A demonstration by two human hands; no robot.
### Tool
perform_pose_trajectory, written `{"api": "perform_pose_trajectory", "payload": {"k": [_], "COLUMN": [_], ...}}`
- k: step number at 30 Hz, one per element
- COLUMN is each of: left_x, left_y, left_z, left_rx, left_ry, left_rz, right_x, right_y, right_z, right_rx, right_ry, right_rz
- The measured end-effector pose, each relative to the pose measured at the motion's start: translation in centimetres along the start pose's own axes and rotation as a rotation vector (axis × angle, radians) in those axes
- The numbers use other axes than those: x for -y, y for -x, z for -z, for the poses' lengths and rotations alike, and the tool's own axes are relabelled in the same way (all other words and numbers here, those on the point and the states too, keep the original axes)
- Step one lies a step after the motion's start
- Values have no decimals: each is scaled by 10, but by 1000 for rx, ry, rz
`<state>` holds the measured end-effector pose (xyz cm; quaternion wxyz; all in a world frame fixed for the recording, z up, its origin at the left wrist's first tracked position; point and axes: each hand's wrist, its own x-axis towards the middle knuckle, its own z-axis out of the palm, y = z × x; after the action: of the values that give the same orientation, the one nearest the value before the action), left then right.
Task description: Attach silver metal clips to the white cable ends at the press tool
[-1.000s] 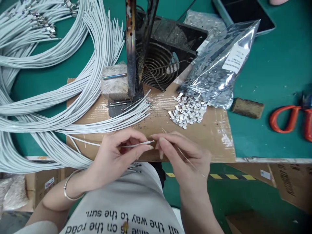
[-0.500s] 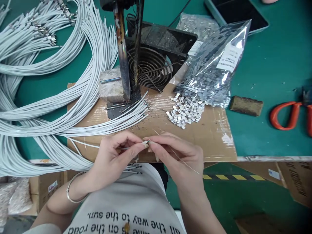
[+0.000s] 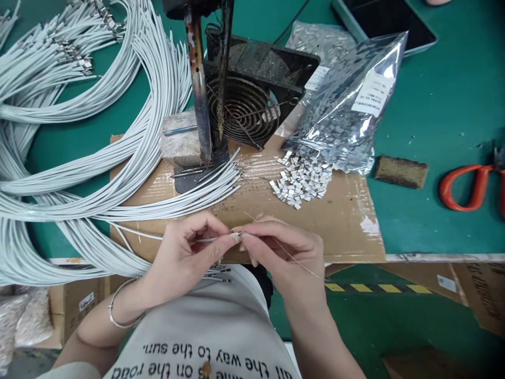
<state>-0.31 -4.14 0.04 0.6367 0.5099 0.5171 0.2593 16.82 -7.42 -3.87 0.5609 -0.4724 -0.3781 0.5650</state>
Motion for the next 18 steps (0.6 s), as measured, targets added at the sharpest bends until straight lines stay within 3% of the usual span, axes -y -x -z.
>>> {"api": "perform_pose_trajectory", "payload": {"k": [10,18], "left_x": [-4,-6], "left_y": [-2,-7], "left_z": [3,4], "left_rx": [68,73], "left_ry": [-66,-57], "left_rz": [25,69], "right_x": [0,3], "right_y": [-4,-1], "right_z": [7,11], "right_rx": [11,62], "right_ry": [-6,50], "right_rz": [-131,-86]}}
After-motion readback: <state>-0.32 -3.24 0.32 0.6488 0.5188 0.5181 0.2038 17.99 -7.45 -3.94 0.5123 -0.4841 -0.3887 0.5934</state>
